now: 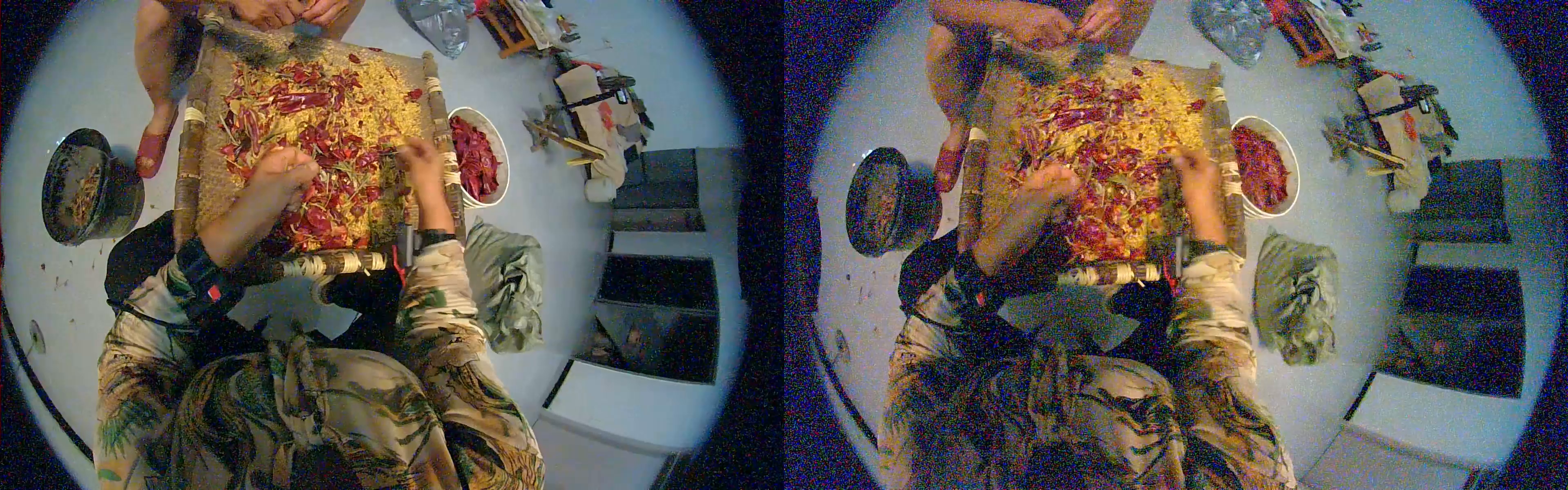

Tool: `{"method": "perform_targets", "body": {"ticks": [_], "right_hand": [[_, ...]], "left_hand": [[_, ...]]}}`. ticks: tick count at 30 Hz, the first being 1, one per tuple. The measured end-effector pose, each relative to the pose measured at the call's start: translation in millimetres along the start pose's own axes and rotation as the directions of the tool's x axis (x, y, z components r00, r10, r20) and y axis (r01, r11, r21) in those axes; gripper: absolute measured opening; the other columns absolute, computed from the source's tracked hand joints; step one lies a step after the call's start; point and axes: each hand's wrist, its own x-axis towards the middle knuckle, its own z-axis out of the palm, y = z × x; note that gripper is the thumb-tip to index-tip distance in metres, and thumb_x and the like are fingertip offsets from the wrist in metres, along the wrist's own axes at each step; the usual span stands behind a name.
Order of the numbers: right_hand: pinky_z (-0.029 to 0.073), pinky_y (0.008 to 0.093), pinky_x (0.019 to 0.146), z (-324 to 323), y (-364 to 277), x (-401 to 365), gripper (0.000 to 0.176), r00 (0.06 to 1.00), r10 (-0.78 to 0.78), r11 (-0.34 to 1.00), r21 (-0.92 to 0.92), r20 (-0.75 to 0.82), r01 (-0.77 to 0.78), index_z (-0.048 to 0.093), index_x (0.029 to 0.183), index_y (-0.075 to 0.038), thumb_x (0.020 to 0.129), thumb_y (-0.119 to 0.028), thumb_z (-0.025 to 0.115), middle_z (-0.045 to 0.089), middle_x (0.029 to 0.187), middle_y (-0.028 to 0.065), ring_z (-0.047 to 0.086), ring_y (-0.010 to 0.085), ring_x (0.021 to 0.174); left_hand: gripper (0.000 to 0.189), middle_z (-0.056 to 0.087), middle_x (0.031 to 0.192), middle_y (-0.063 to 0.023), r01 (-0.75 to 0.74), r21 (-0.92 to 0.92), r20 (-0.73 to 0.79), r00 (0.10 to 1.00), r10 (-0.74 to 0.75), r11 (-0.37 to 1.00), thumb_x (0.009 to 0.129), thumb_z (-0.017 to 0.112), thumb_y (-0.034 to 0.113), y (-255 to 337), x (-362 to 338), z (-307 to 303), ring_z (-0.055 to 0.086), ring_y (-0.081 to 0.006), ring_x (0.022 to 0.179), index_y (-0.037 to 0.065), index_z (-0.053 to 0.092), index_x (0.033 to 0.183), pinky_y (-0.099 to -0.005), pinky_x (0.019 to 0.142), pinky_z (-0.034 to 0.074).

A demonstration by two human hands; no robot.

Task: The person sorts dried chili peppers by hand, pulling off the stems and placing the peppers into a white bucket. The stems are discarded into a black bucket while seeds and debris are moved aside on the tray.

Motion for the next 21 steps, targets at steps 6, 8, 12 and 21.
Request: {"method": "perform_targets", "body": {"ticks": [6, 8, 12, 21], "right_hand": [[0.049, 0.0403, 0.070, 49.2, -29.9, -23.2, 0.026, 0.918, -0.177, 0.619, -0.685, 0.355, 0.384, 0.062, 0.102, -0.011, 0.076, -0.008, 0.063, 0.064, 0.094, 0.0178, 0.062, 0.0327, 0.085], [0.049, 0.0406, 0.069, 51.2, -29.9, -25.0, 0.025, 0.939, -0.086, 0.593, -0.740, 0.332, 0.316, 0.062, 0.100, -0.011, 0.075, -0.008, 0.064, 0.064, 0.091, 0.0175, 0.062, 0.0334, 0.083], [0.049, 0.0388, 0.067, 37.0, -54.8, -32.3, 0.024, 0.968, -0.085, 0.763, -0.609, 0.236, 0.215, 0.062, 0.098, -0.010, 0.074, -0.011, 0.067, 0.066, 0.084, 0.0148, 0.063, 0.0312, 0.077], [0.045, 0.0251, 0.067, 29.3, -129.2, -64.5, 0.021, 0.978, -0.105, 0.970, -0.196, 0.182, 0.141, 0.063, 0.092, 0.000, 0.076, -0.012, 0.069, 0.062, 0.077, 0.0051, 0.055, 0.0113, 0.071]], "left_hand": [[0.013, 0.040, 0.064, 0.0096, 0.033, 0.045, 0.038, 0.999, -0.035, 0.998, 0.089, 0.052, 0.026, -3.5, 1.8, -5.6, 0.035, -0.0018, 0.053, 0.015, 0.049, 0.081, -0.0180, 0.047, 0.028], [0.014, 0.040, 0.064, 0.0097, 0.041, 0.039, 0.040, 0.998, -0.042, 0.998, 0.089, 0.052, 0.026, 1.5, -0.2, -4.4, 0.035, -0.0018, 0.053, 0.015, 0.049, 0.081, -0.0180, 0.046, 0.027], [0.012, 0.049, 0.060, 0.0032, 0.016, 0.009, 0.004, 1.000, -0.016, 1.000, 0.086, 0.057, 0.020, -0.6, 2.6, -3.0, 0.039, -0.0047, 0.047, 0.010, 0.051, 0.082, -0.0200, 0.042, 0.030], [0.013, 0.050, 0.061, 0.0040, -0.085, 0.003, 0.005, 0.996, 0.085, 0.996, 0.084, 0.059, 0.019, -14.6, 8.6, -3.1, 0.041, -0.0039, 0.049, 0.009, 0.052, 0.083, -0.0194, 0.043, 0.030]]}}
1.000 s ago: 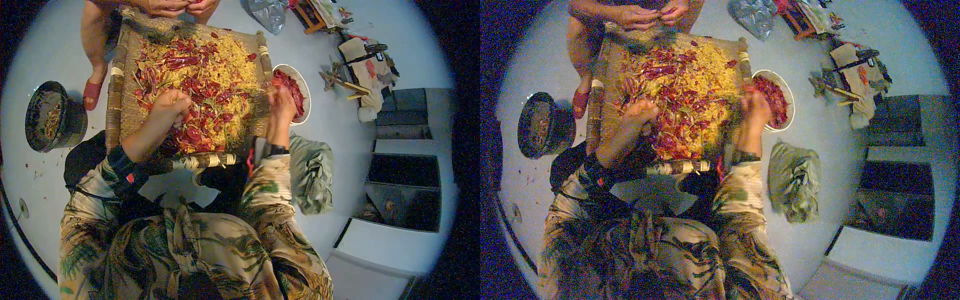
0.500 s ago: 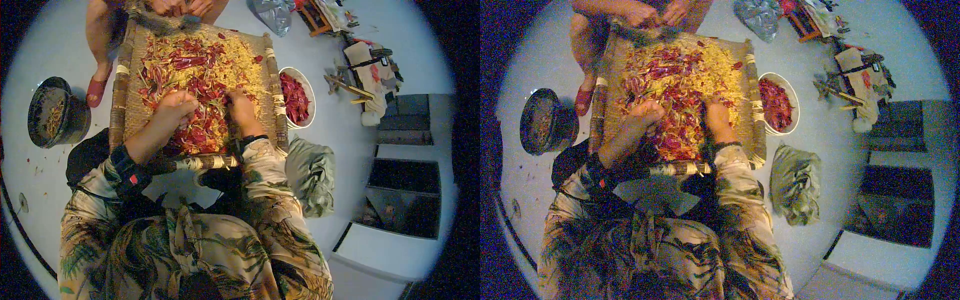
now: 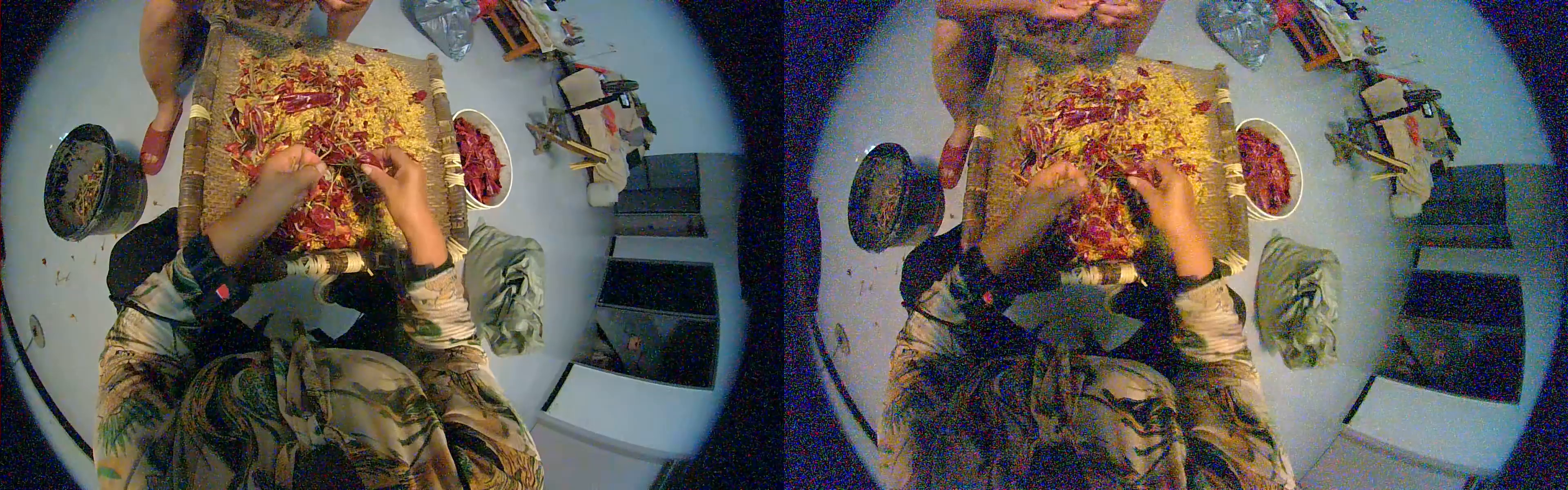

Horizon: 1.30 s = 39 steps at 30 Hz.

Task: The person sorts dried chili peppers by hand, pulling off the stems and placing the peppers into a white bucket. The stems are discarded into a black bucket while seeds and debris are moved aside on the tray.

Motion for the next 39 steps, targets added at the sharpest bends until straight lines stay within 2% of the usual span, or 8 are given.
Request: {"method": "perform_targets", "body": {"ticks": [6, 11, 18, 23, 27, 30, 36, 39], "right_hand": [[0.044, 0.0266, 0.067, 4.7, -41.2, -25.9, 0.020, 0.995, 0.011, 0.955, 0.294, 0.097, -0.039, 0.062, 0.091, 0.001, 0.080, -0.015, 0.066, 0.061, 0.079, 0.0032, 0.054, 0.0122, 0.072], [0.043, 0.0266, 0.064, 10.7, -45.4, -33.7, 0.019, 0.950, 0.111, 0.881, 0.414, 0.292, -0.230, 0.062, 0.090, -0.001, 0.082, -0.018, 0.063, 0.057, 0.075, 0.0026, 0.051, 0.0116, 0.070], [0.044, 0.0308, 0.063, 27.7, -47.4, -34.0, 0.017, 0.989, -0.052, 0.928, 0.372, 0.140, -0.004, 0.059, 0.087, 0.000, 0.084, -0.017, 0.059, 0.058, 0.071, 0.0093, 0.056, 0.0182, 0.068], [0.045, 0.0318, 0.063, 24.3, -70.9, -40.4, 0.014, 0.995, -0.044, 0.914, 0.407, 0.085, 0.006, 0.059, 0.086, 0.001, 0.084, -0.013, 0.057, 0.059, 0.076, 0.0126, 0.059, 0.0231, 0.069], [0.046, 0.0306, 0.063, 30.0, -68.4, -40.9, 0.012, 0.990, -0.143, 0.906, 0.400, -0.014, 0.137, 0.059, 0.087, 0.001, 0.084, -0.010, 0.056, 0.060, 0.077, 0.0124, 0.061, 0.0218, 0.067], [0.047, 0.0289, 0.067, 35.7, -61.3, -43.6, 0.011, 0.985, -0.152, 0.862, 0.477, -0.078, 0.171, 0.060, 0.090, 0.000, 0.085, -0.009, 0.056, 0.061, 0.079, 0.0102, 0.062, 0.0185, 0.071], [0.050, 0.0285, 0.070, 11.2, -28.5, -22.9, 0.018, 0.995, 0.100, 0.771, 0.631, 0.007, -0.082, 0.057, 0.102, 0.000, 0.088, -0.011, 0.056, 0.062, 0.087, 0.0074, 0.063, 0.0176, 0.074], [0.051, 0.0301, 0.073, -39.7, 31.7, 1.9, 0.018, 0.909, 0.380, 0.559, 0.826, -0.174, -0.076, 0.058, 0.101, -0.002, 0.086, -0.013, 0.057, 0.060, 0.087, 0.0077, 0.060, 0.0179, 0.084]], "left_hand": [[0.016, 0.053, 0.074, 0.0036, -0.135, -0.047, 0.025, 0.990, 0.136, 0.990, 0.083, 0.063, 0.018, -5.3, 7.1, 6.1, 0.045, -0.0037, 0.061, 0.006, 0.055, 0.089, -0.0200, 0.052, 0.035], [0.015, 0.054, 0.075, 0.0023, -0.329, 0.185, 0.094, 0.944, 0.317, 0.926, 0.085, 0.061, 0.017, -2.7, 5.2, 4.5, 0.048, -0.0077, 0.070, 0.005, 0.054, 0.079, -0.0243, 0.062, 0.040], [0.014, 0.053, 0.070, 0.0009, -0.339, 0.389, 0.056, 0.937, 0.345, 0.857, 0.087, 0.057, 0.013, 14.3, -8.7, 9.4, 0.049, -0.0082, 0.071, 0.005, 0.054, 0.076, -0.0244, 0.063, 0.040], [0.012, 0.051, 0.068, 0.0017, -0.104, -0.096, -0.016, 0.995, 0.102, 0.990, 0.087, 0.056, 0.014, 10.4, -10.9, 11.2, 0.042, -0.0035, 0.059, 0.007, 0.053, 0.078, -0.0208, 0.052, 0.034], [0.011, 0.046, 0.066, 0.0038, 0.113, -0.481, 0.043, 0.994, -0.105, 0.870, 0.089, 0.054, 0.016, 16.8, -16.9, 11.3, 0.033, -0.0022, 0.051, 0.010, 0.052, 0.080, -0.0192, 0.046, 0.027], [0.012, 0.044, 0.067, 0.0036, 0.100, -0.681, 0.214, 0.975, 0.066, 0.725, 0.092, 0.050, 0.017, 12.3, -1.7, -15.9, 0.033, -0.0033, 0.050, 0.009, 0.050, 0.084, -0.0196, 0.047, 0.028], [0.012, 0.051, 0.078, -0.0008, -0.012, -0.645, 0.091, 0.992, 0.092, 0.764, 0.094, 0.046, 0.017, 32.2, -0.4, -28.2, 0.039, -0.0056, 0.056, 0.007, 0.049, 0.087, -0.0212, 0.053, 0.033], [0.009, 0.052, 0.081, -0.0012, -0.042, -0.597, 0.006, 0.998, 0.057, 0.801, 0.093, 0.047, 0.015, 43.4, -5.0, -20.2, 0.042, -0.0072, 0.061, 0.007, 0.049, 0.090, -0.0222, 0.056, 0.035]]}}
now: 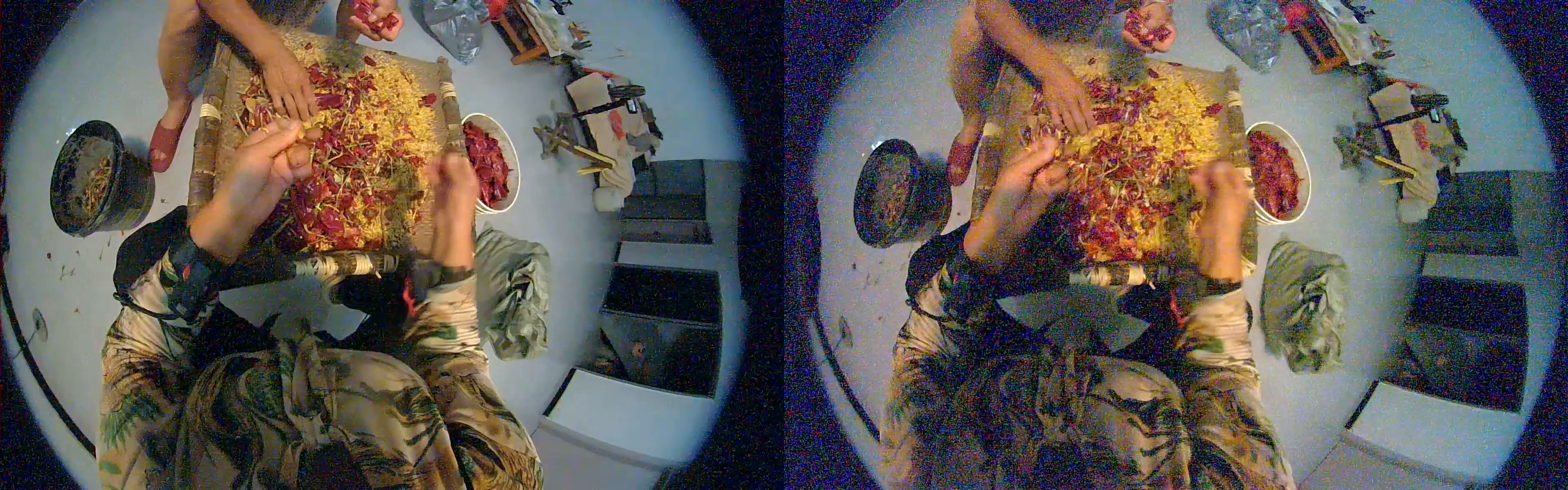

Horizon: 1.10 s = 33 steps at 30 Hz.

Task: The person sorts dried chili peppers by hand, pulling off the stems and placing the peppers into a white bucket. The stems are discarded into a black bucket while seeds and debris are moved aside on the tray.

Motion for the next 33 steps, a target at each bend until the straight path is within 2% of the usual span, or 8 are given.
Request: {"method": "perform_targets", "body": {"ticks": [2, 7, 10, 11, 19, 23, 27, 33], "right_hand": [[0.045, 0.0316, 0.091, -33.3, -16.4, 19.4, 0.025, 0.976, -0.207, 0.970, 0.147, 0.074, 0.195, 0.055, 0.108, 0.001, 0.091, -0.017, 0.050, 0.058, 0.104, 0.0116, 0.056, 0.0209, 0.098], [0.047, 0.0319, 0.089, -49.2, -27.7, 35.2, 0.035, 0.870, -0.492, 0.702, -0.582, 0.020, 0.410, 0.053, 0.110, 0.006, 0.095, -0.024, 0.044, 0.057, 0.110, 0.0152, 0.056, 0.0226, 0.098], [0.048, 0.0259, 0.071, -84.4, 24.4, 93.9, 0.020, 0.993, 0.047, 0.999, 0.001, 0.105, -0.047, 0.059, 0.096, 0.002, 0.085, -0.015, 0.060, 0.063, 0.092, 0.0095, 0.060, 0.0156, 0.083], [0.048, 0.0258, 0.070, -76.1, 40.2, 101.6, 0.020, 0.993, 0.047, 0.959, -0.282, 0.109, -0.014, 0.060, 0.094, 0.002, 0.084, -0.015, 0.062, 0.063, 0.089, 0.0085, 0.059, 0.0150, 0.080], [0.048, 0.0383, 0.070, 35.6, 102.3, 60.5, 0.027, 0.937, 0.011, 0.160, -0.926, 0.349, 0.343, 0.064, 0.089, -0.001, 0.074, -0.024, 0.070, 0.065, 0.083, 0.0164, 0.062, 0.0310, 0.076], [0.045, 0.0366, 0.064, 32.0, 112.1, 53.9, 0.025, 0.931, 0.033, 0.203, -0.915, 0.364, 0.350, 0.061, 0.080, -0.001, 0.075, -0.024, 0.071, 0.065, 0.077, 0.0118, 0.061, 0.0275, 0.070], [0.039, 0.0222, 0.059, 8.9, 107.9, 52.3, 0.007, 0.936, 0.112, 0.748, -0.648, 0.333, 0.141, 0.062, 0.077, -0.005, 0.080, -0.010, 0.067, 0.056, 0.069, -0.0036, 0.048, 0.0048, 0.063], [0.045, 0.0244, 0.074, 26.9, 56.3, 18.3, 0.012, 0.927, 0.115, 0.897, -0.438, 0.357, 0.057, 0.059, 0.092, -0.004, 0.082, -0.008, 0.064, 0.064, 0.087, 0.0025, 0.057, 0.0092, 0.078]], "left_hand": [[0.007, 0.050, 0.080, -0.0003, -0.003, 0.023, -0.052, 0.999, 0.005, 1.000, 0.093, 0.047, 0.014, 0.4, 0.6, 5.0, 0.042, -0.0072, 0.061, 0.007, 0.048, 0.093, -0.0215, 0.056, 0.036], [0.005, 0.047, 0.075, 0.0021, 0.005, 0.038, 0.024, 1.000, -0.006, 0.999, 0.092, 0.048, 0.013, -2.3, 1.7, -1.1, 0.041, -0.0059, 0.056, 0.009, 0.048, 0.095, -0.0195, 0.052, 0.037], [0.004, 0.046, 0.072, 0.0026, 0.024, 0.035, -0.003, 1.000, -0.024, 0.999, 0.092, 0.048, 0.013, -4.6, 2.8, -3.2, 0.040, -0.0059, 0.054, 0.009, 0.049, 0.093, -0.0198, 0.050, 0.035], [0.004, 0.046, 0.071, 0.0029, 0.023, 0.056, -0.015, 1.000, -0.022, 0.998, 0.092, 0.048, 0.013, -5.3, 3.1, -3.4, 0.040, -0.0057, 0.053, 0.009, 0.049, 0.092, -0.0200, 0.049, 0.035], [0.009, 0.044, 0.067, 0.0046, 0.046, 0.126, -0.063, 0.997, -0.038, 0.991, 0.092, 0.049, 0.016, -11.1, 4.7, -8.0, 0.038, -0.0044, 0.052, 0.011, 0.048, 0.085, -0.0209, 0.048, 0.033], [0.010, 0.046, 0.068, 0.0029, 0.032, 0.137, -0.114, 0.993, -0.017, 0.990, 0.090, 0.053, 0.017, -6.4, 6.4, -10.4, 0.040, -0.0062, 0.054, 0.011, 0.047, 0.083, -0.0227, 0.049, 0.033], [0.011, 0.046, 0.067, 0.0026, 0.026, 0.147, -0.105, 0.994, -0.010, 0.989, 0.089, 0.053, 0.017, -7.5, 5.7, -12.0, 0.040, -0.0063, 0.052, 0.010, 0.047, 0.083, -0.0230, 0.048, 0.033], [0.009, 0.046, 0.065, 0.0046, 0.024, 0.287, -0.062, 0.998, -0.006, 0.958, 0.090, 0.052, 0.018, -15.1, 5.5, -12.5, 0.040, -0.0049, 0.052, 0.011, 0.050, 0.084, -0.0207, 0.049, 0.033]]}}
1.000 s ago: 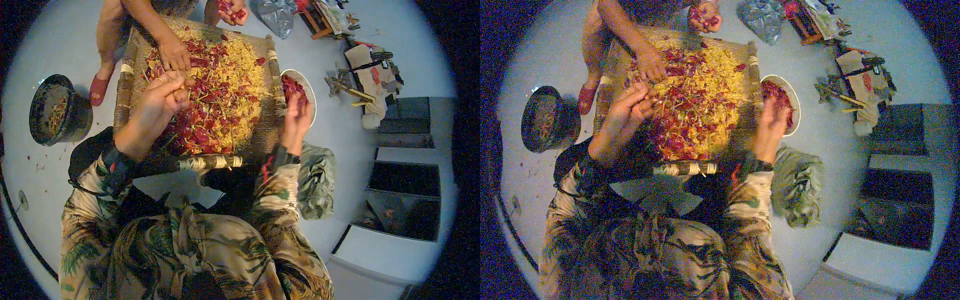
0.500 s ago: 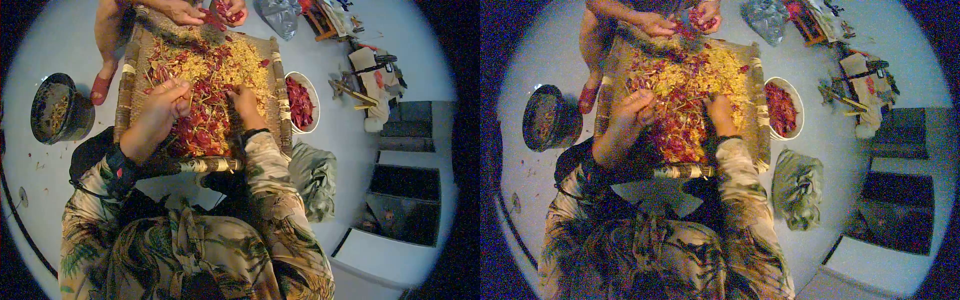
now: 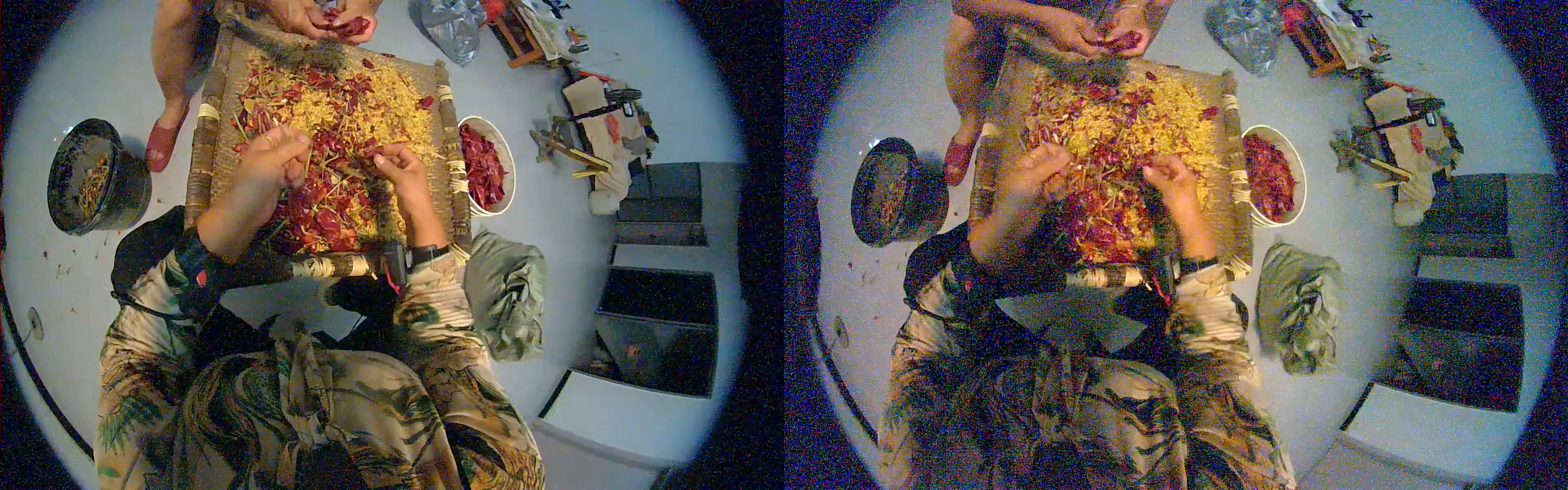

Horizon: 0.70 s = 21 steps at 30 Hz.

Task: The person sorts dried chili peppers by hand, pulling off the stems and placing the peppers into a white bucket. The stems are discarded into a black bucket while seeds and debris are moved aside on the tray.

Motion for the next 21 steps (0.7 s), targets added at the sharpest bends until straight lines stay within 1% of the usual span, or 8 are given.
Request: {"method": "perform_targets", "body": {"ticks": [1, 2, 5, 8, 11, 16, 20, 21], "right_hand": [[0.046, 0.0253, 0.077, 4.9, -7.4, -4.8, 0.013, 1.000, -0.021, 1.000, 0.005, -0.002, 0.021, 0.059, 0.093, -0.004, 0.082, -0.007, 0.063, 0.065, 0.089, 0.0039, 0.058, 0.0102, 0.081], [0.045, 0.0254, 0.073, 9.4, -12.6, -8.0, 0.025, 1.000, -0.014, 0.992, 0.123, 0.002, 0.013, 0.059, 0.097, -0.004, 0.076, -0.014, 0.070, 0.060, 0.083, 0.0015, 0.056, 0.0114, 0.076], [0.048, 0.0269, 0.080, 12.3, -16.7, -13.8, 0.018, 0.999, -0.031, 0.989, 0.143, 0.032, 0.026, 0.057, 0.100, -0.003, 0.083, -0.007, 0.061, 0.064, 0.093, 0.0059, 0.060, 0.0137, 0.086], [0.048, 0.0259, 0.078, 25.9, -44.1, -28.4, 0.020, 0.991, 0.118, 0.879, 0.456, 0.068, -0.136, 0.056, 0.102, -0.003, 0.084, -0.008, 0.061, 0.063, 0.092, 0.0049, 0.060, 0.0143, 0.084], [0.048, 0.0252, 0.077, 39.3, -59.6, -35.6, 0.023, 0.984, 0.176, 0.868, 0.469, 0.020, -0.164, 0.055, 0.104, -0.003, 0.082, -0.006, 0.063, 0.061, 0.090, 0.0037, 0.059, 0.0135, 0.084], [0.046, 0.0256, 0.072, 50.2, -54.0, -40.4, 0.030, 0.978, -0.154, 0.985, 0.057, -0.138, 0.163, 0.056, 0.104, -0.003, 0.076, -0.005, 0.067, 0.060, 0.085, 0.0037, 0.057, 0.0141, 0.078], [0.046, 0.0311, 0.069, 48.2, -69.5, -48.4, 0.027, 0.897, -0.434, 0.840, -0.396, -0.082, 0.370, 0.057, 0.096, -0.003, 0.071, -0.004, 0.068, 0.058, 0.079, 0.0080, 0.057, 0.0213, 0.074], [0.046, 0.0325, 0.069, 48.8, -73.5, -50.4, 0.026, 0.888, -0.455, 0.816, -0.431, -0.068, 0.385, 0.057, 0.093, -0.003, 0.070, -0.004, 0.068, 0.058, 0.080, 0.0096, 0.057, 0.0237, 0.074]], "left_hand": [[0.009, 0.045, 0.065, 0.0057, 0.001, 0.045, 0.013, 1.000, -0.001, 0.999, 0.090, 0.051, 0.019, -1.7, -0.3, 0.4, 0.040, -0.0042, 0.053, 0.012, 0.050, 0.085, -0.0197, 0.050, 0.033], [0.008, 0.046, 0.065, 0.0045, 0.006, 0.078, -0.006, 1.000, -0.005, 0.997, 0.089, 0.053, 0.018, -3.9, 0.2, 0.8, 0.040, -0.0050, 0.052, 0.010, 0.051, 0.085, -0.0205, 0.048, 0.033], [0.008, 0.048, 0.065, 0.0021, 0.017, 0.158, -0.027, 1.000, -0.012, 0.987, 0.086, 0.056, 0.015, -10.4, 2.2, 2.8, 0.041, -0.0066, 0.050, 0.008, 0.053, 0.086, -0.0218, 0.045, 0.034], [0.008, 0.048, 0.064, 0.0025, 0.025, 0.188, 0.013, 1.000, -0.028, 0.982, 0.086, 0.056, 0.015, -13.9, 0.2, 6.5, 0.041, -0.0063, 0.050, 0.008, 0.053, 0.086, -0.0209, 0.045, 0.033], [0.009, 0.048, 0.064, 0.0027, 0.045, 0.198, 0.025, 0.998, -0.051, 0.979, 0.086, 0.057, 0.016, -14.5, -1.7, 9.5, 0.041, -0.0058, 0.050, 0.008, 0.053, 0.087, -0.0201, 0.045, 0.033], [0.010, 0.049, 0.064, 0.0027, 0.027, 0.206, 0.031, 0.999, -0.034, 0.978, 0.086, 0.057, 0.016, -19.2, -0.7, 7.7, 0.041, -0.0055, 0.049, 0.008, 0.052, 0.088, -0.0202, 0.045, 0.033], [0.010, 0.048, 0.063, 0.0024, 0.029, 0.210, 0.042, 0.998, -0.039, 0.977, 0.086, 0.056, 0.016, -20.8, -0.3, 8.3, 0.041, -0.0059, 0.048, 0.007, 0.051, 0.089, -0.0209, 0.044, 0.034], [0.010, 0.047, 0.063, 0.0024, 0.034, 0.221, 0.033, 0.999, -0.043, 0.975, 0.086, 0.056, 0.016, -19.9, -1.5, 9.8, 0.042, -0.0060, 0.048, 0.007, 0.051, 0.089, -0.0211, 0.044, 0.034]]}}
